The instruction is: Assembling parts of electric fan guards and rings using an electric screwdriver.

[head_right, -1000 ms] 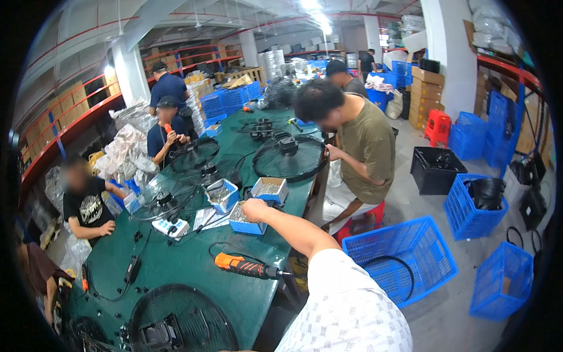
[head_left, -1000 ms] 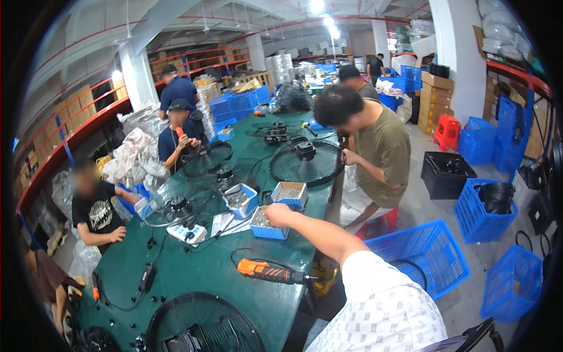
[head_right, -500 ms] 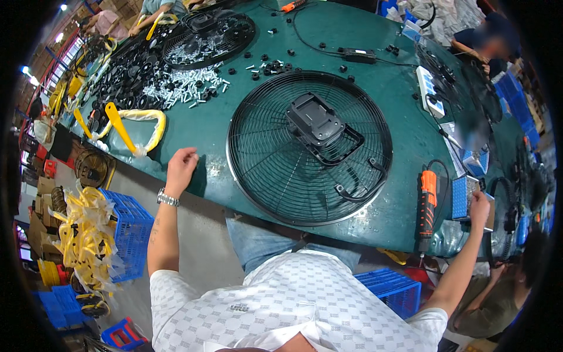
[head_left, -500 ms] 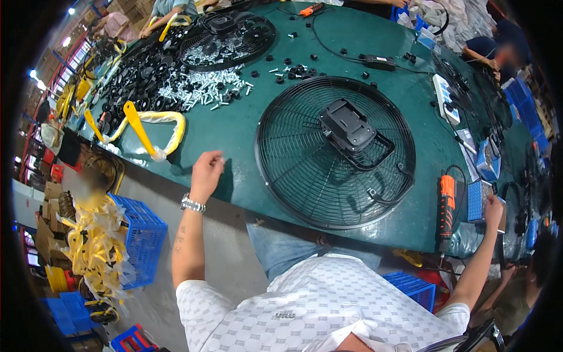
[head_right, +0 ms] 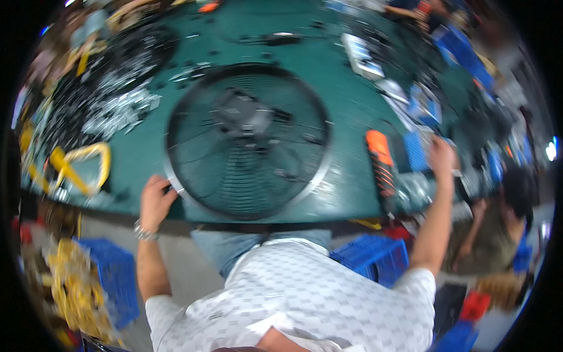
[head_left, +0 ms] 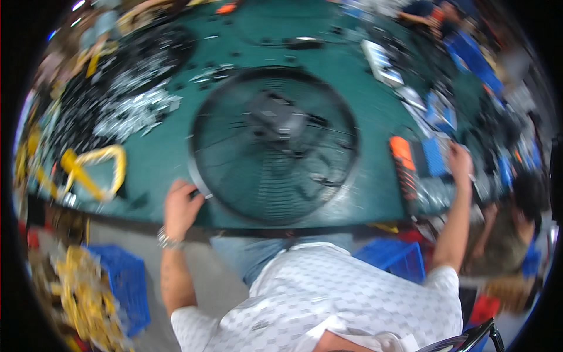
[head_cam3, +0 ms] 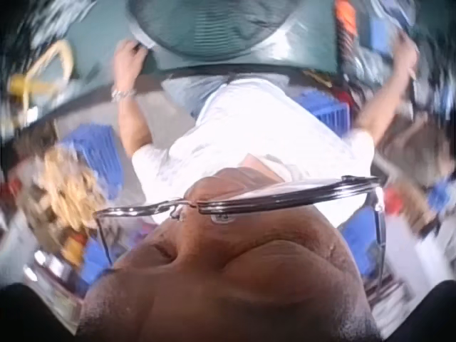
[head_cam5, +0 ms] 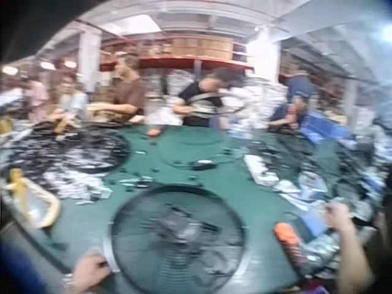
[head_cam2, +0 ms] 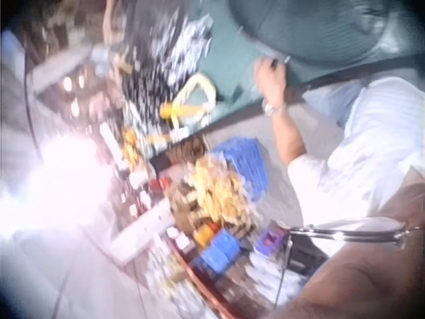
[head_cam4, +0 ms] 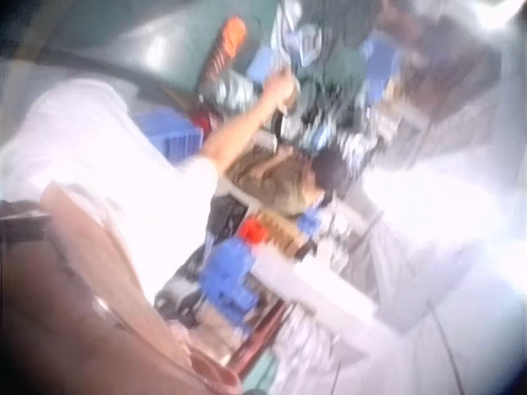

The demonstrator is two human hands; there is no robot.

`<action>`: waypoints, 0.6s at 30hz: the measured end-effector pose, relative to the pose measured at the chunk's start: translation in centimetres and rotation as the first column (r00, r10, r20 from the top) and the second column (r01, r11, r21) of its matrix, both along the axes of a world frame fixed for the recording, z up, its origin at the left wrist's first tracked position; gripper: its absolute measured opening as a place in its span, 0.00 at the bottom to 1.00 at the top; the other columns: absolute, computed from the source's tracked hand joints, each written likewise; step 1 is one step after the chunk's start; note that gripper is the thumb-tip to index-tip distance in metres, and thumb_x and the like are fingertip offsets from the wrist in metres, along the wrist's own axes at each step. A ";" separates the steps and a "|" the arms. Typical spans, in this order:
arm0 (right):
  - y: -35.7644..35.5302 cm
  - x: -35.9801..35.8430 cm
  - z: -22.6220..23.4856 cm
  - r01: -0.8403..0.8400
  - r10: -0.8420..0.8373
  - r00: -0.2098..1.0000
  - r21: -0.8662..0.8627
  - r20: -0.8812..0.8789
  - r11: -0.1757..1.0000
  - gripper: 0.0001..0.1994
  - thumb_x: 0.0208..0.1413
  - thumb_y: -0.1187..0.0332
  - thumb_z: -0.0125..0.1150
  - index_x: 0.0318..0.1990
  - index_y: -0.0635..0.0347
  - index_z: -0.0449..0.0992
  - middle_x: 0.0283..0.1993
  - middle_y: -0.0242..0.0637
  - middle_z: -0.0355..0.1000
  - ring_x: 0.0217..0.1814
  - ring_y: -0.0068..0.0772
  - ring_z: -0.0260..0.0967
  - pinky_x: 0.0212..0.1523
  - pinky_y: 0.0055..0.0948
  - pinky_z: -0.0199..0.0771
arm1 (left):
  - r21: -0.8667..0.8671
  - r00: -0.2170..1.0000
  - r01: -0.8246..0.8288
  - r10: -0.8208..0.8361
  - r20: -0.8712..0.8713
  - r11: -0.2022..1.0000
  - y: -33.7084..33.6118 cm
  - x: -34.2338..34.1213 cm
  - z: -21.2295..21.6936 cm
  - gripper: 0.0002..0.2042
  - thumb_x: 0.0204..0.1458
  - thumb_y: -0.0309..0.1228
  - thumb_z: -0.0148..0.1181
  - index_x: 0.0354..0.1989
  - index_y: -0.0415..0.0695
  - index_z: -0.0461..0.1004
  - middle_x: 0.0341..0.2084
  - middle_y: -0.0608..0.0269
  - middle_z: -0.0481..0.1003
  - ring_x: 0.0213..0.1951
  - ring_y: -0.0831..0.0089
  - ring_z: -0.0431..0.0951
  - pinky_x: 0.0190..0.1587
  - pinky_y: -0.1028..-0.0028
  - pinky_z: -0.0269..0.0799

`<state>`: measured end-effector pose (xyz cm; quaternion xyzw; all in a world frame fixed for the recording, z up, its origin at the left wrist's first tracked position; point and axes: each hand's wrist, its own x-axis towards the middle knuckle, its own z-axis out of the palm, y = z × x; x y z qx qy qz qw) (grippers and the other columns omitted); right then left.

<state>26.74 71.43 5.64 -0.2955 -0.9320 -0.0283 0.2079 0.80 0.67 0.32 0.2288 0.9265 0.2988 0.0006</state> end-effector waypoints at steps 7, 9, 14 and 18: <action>-13.8 -1.4 1.7 -0.223 0.202 0.970 -0.175 -0.133 0.959 0.13 0.52 0.61 0.61 0.39 0.61 0.79 0.36 0.44 0.76 0.38 0.45 0.75 0.41 0.38 0.75 | -0.007 0.994 0.007 -0.008 -0.108 1.000 1.6 0.0 -0.5 0.04 0.45 0.21 0.59 0.27 0.34 0.73 0.25 0.52 0.69 0.30 0.56 0.71 0.35 0.64 0.66; -16.2 -1.6 0.7 -0.068 0.071 0.997 -0.107 0.022 0.992 0.16 0.51 0.57 0.61 0.41 0.59 0.77 0.38 0.46 0.74 0.41 0.50 0.73 0.42 0.43 0.74 | 0.003 0.993 -0.031 0.032 -0.112 1.000 2.0 0.3 -0.7 0.03 0.45 0.21 0.59 0.27 0.34 0.72 0.24 0.53 0.67 0.30 0.56 0.70 0.34 0.62 0.66; -17.9 -2.2 -1.3 0.005 0.021 0.996 -0.278 0.092 0.961 0.22 0.49 0.56 0.63 0.49 0.58 0.73 0.41 0.46 0.72 0.47 0.49 0.71 0.46 0.44 0.73 | -0.041 0.969 -0.038 0.027 -0.247 0.998 1.8 1.0 -0.9 0.03 0.41 0.24 0.60 0.23 0.37 0.73 0.22 0.52 0.70 0.29 0.54 0.70 0.33 0.61 0.67; -17.6 -2.4 -2.9 0.022 -0.016 1.000 -0.343 0.020 0.939 0.31 0.41 0.62 0.68 0.56 0.61 0.67 0.45 0.52 0.71 0.50 0.56 0.69 0.50 0.47 0.69 | 0.008 0.953 -0.073 0.072 -0.294 0.997 1.2 1.3 -1.0 0.04 0.41 0.27 0.63 0.25 0.41 0.78 0.25 0.55 0.73 0.33 0.55 0.74 0.37 0.61 0.71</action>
